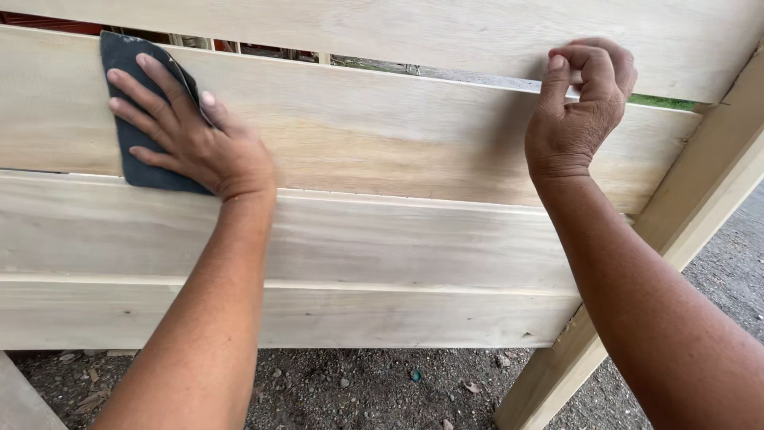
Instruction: The person sands a light wooden bed frame outdoors using a sheet of sandpaper held by hand. They sand the vertical corner post, the horizontal rails, the panel surfaces, and the lower edges and legs, steadying the frame with the other hand while working around the piece.
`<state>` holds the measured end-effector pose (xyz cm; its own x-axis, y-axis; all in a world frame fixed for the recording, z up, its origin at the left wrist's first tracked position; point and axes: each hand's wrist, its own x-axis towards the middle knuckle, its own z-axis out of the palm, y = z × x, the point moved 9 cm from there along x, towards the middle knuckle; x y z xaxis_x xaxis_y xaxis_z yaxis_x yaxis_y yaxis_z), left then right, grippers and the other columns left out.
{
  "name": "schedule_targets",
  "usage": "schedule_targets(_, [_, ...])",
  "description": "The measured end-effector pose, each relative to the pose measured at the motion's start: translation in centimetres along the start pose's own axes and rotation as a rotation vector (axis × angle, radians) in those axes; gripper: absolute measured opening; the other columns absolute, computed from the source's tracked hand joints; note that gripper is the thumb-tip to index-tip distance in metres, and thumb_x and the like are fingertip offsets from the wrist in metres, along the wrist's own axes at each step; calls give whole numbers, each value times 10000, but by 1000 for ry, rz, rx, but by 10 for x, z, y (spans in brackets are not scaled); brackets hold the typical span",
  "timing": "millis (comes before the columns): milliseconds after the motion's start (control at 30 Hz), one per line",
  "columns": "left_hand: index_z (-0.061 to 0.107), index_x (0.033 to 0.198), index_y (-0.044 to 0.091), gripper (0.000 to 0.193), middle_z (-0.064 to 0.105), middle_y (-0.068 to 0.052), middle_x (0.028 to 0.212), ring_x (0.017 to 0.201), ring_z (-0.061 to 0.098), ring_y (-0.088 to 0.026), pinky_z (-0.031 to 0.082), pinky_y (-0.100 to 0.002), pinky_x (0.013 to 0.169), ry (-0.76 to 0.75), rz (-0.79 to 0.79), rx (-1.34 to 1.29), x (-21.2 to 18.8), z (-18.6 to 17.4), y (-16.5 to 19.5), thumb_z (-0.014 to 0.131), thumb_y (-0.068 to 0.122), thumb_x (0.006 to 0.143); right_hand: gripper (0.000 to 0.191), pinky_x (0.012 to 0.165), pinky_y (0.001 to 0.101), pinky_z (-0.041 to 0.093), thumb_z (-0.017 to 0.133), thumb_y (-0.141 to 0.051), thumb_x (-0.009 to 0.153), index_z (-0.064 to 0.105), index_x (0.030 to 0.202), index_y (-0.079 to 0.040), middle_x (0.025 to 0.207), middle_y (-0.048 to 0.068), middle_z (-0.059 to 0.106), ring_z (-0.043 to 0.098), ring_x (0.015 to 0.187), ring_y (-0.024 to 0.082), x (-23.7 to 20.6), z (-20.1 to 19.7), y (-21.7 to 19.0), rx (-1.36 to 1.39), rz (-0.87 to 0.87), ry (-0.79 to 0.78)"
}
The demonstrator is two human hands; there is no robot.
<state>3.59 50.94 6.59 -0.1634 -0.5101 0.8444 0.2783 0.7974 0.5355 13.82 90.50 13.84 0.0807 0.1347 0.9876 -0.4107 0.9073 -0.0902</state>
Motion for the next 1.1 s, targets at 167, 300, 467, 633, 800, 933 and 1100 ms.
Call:
schedule_targets(167, [164, 1692, 230, 847, 37, -90, 1748, 1626, 8, -346, -24, -697, 1297, -197, 430, -137, -49, 49, 139, 614, 134, 981, 457, 1338, 477, 296, 635, -36, 1097, 556, 1542, -102, 1685, 131, 426, 322, 1600, 312, 4, 21, 15, -45, -108, -86])
schedule_targets(300, [181, 1722, 380, 917, 69, 46, 1791, 1658, 8, -203, -39, -584, 1355, -183, 877, 69, -63, 50, 184, 566, -12, 988, 581, 1352, 481, 120, 610, -96, 1119, 445, 1674, -141, 1775, 126, 284, 156, 1675, 313, 4, 33, 20, -150, -124, -166])
schedule_targets(467, [158, 1686, 253, 596, 85, -43, 1761, 1642, 27, -275, -56, -640, 1316, 31, 164, 1, 33, 16, 109, 495, 244, 1195, 625, 1354, 522, -4, 525, -191, 1112, 387, 1718, -129, 1791, 143, 213, 91, 1663, 338, 12, 40, 18, -225, -82, -267])
schedule_targets(633, [191, 1669, 292, 662, 118, -51, 1752, 1625, 52, -308, -22, -668, 1287, -288, 283, 194, 7, 79, 171, 530, 327, 1102, 631, 1318, 542, -45, 451, -266, 1122, 335, 1726, -128, 1781, 156, 166, 46, 1638, 359, 22, 47, 10, -260, 3, -331])
schedule_targets(800, [268, 1693, 364, 738, 191, 31, 1771, 1654, 131, -213, 8, -620, 1330, -238, 853, -7, -23, 93, 205, 638, 151, 1092, 608, 1295, 556, -53, 380, -296, 1122, 284, 1702, -145, 1754, 151, 129, 28, 1614, 366, 26, 46, 15, -275, 83, -386])
schedule_targets(933, [443, 1581, 316, 452, 468, 52, 1652, 1594, 313, -202, 40, -610, 1306, -73, 558, -42, 57, 75, 127, 581, 268, 1152, 601, 1314, 557, -57, 364, -303, 1152, 260, 1730, -173, 1770, 151, 102, 16, 1634, 366, 27, 46, 15, -323, 87, -413])
schedule_targets(1100, [536, 1399, 205, 318, 485, -104, 1565, 1536, 285, -308, 32, -662, 1240, 118, 141, 223, 80, 55, 131, 562, 322, 1104, 618, 1273, 564, -91, 385, -278, 1108, 225, 1694, -163, 1740, 156, 76, -4, 1602, 368, 32, 50, 9, -312, 184, -455])
